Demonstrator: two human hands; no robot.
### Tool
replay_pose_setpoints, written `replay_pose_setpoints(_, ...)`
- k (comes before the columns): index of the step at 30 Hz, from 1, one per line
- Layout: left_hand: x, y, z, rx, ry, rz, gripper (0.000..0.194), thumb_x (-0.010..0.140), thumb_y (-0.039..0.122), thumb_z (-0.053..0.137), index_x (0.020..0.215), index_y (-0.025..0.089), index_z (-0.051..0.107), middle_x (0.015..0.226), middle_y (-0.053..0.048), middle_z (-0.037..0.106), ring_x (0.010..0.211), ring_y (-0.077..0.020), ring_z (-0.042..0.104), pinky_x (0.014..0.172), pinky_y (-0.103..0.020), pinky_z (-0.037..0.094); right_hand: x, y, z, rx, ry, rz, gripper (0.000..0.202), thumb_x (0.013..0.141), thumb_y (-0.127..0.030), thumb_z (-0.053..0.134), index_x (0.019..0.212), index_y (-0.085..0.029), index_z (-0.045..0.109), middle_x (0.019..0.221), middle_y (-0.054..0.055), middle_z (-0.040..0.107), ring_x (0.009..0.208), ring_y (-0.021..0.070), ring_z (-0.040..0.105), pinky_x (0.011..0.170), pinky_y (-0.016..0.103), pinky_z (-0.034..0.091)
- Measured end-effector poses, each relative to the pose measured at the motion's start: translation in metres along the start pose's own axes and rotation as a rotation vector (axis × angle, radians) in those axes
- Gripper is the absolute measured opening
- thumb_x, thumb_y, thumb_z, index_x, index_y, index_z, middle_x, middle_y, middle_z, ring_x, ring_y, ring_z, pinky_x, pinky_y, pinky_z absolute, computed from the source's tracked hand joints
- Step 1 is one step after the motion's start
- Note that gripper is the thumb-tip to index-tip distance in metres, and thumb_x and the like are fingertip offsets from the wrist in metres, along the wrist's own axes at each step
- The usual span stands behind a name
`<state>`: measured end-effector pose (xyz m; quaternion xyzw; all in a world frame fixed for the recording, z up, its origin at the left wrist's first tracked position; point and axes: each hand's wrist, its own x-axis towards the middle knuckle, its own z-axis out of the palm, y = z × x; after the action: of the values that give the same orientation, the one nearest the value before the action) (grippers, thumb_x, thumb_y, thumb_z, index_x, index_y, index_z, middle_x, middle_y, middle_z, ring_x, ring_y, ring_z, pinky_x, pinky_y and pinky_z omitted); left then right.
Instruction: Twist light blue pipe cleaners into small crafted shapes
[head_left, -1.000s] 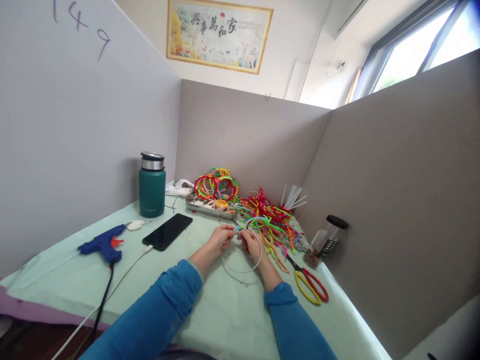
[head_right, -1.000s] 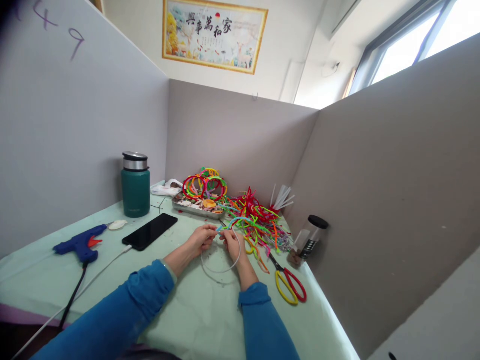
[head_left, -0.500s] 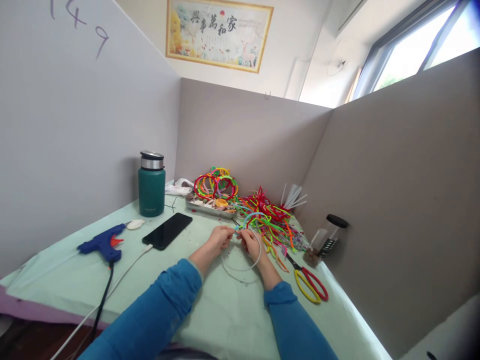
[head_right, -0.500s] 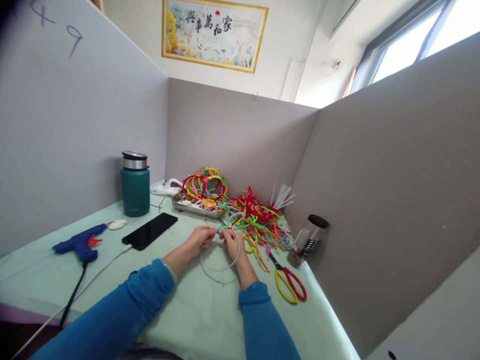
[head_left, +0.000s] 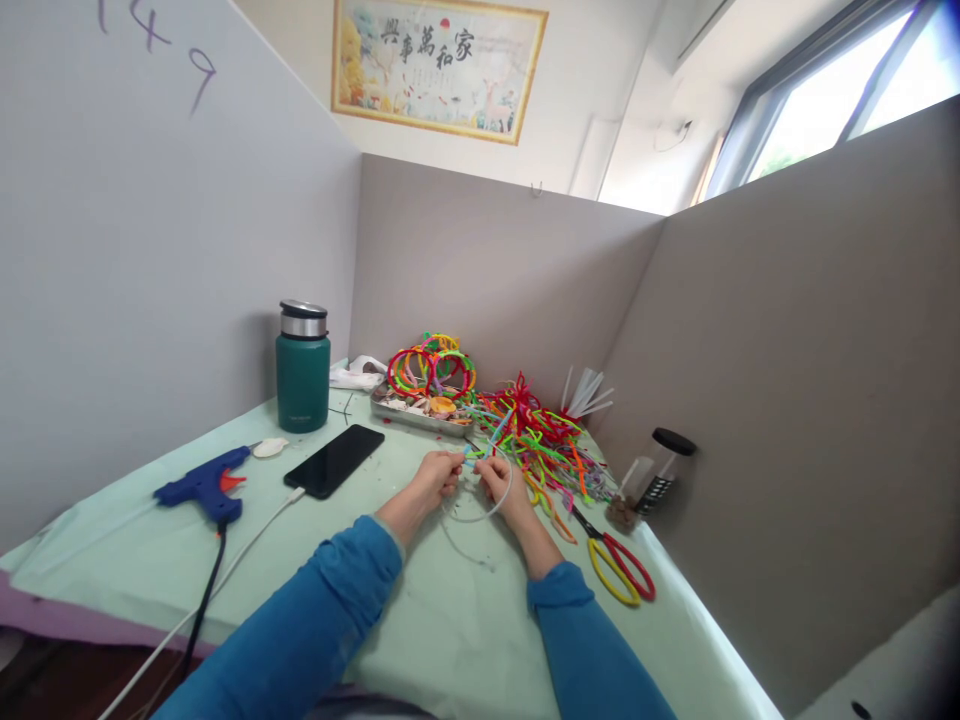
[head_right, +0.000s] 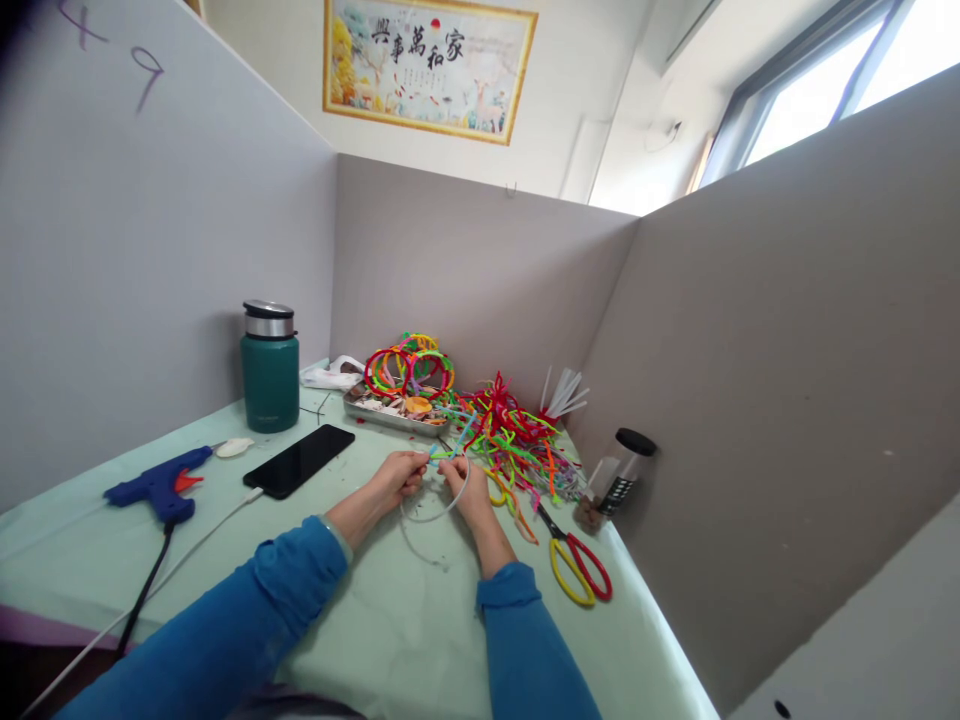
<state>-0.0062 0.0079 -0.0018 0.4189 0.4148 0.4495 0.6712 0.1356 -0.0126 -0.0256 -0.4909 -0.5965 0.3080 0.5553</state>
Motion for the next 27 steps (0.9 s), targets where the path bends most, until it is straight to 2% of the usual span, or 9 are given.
replay_pose_setpoints(7,0.0,0.0,-0.001,-0.006,-0.013,-0.005,0.024,0.076,0.025,0.064,0.067,0.015,0.044,0.051,0.007,0.041,0.033,0.0003,0.025,0.035,-0.017,0.01,0.0,-0.004,0.002,0.047,0.031,-0.011,0.031,0.064,-0.05,0.069,0.07,-0.019,0.066,0.052,0.0,0.056,0.054,0.0167,0.051,0.047,0.026,0.036)
replay_pose_setpoints(13,-0.005,0.001,0.0,0.075,-0.045,-0.022,0.02,0.08,0.023,0.06,0.069,0.014,0.046,0.049,0.007,0.041,0.033,-0.0005,0.025,0.037,-0.018,0.009,-0.001,-0.002,0.002,0.098,0.006,-0.004,0.028,0.067,-0.048,0.067,0.069,-0.02,0.063,0.053,0.0,0.055,0.051,0.0152,0.05,0.045,0.025,0.034)
replay_pose_setpoints(22,-0.012,0.004,0.004,0.205,-0.067,-0.036,0.015,0.081,0.02,0.056,0.069,0.015,0.047,0.048,0.007,0.042,0.032,-0.0016,0.026,0.037,-0.019,0.01,-0.004,-0.01,0.001,0.139,-0.033,-0.003,0.028,0.07,-0.048,0.064,0.07,-0.02,0.06,0.049,-0.004,0.048,0.044,0.0107,0.039,0.042,0.024,0.028)
replay_pose_setpoints(27,-0.011,0.002,0.004,0.201,-0.099,-0.022,0.013,0.079,0.021,0.057,0.071,0.014,0.05,0.05,0.006,0.045,0.034,-0.0018,0.026,0.037,-0.02,0.01,-0.005,-0.012,0.002,0.158,-0.037,-0.008,0.028,0.071,-0.047,0.064,0.07,-0.019,0.058,0.047,-0.006,0.044,0.04,0.0087,0.034,0.042,0.024,0.025)
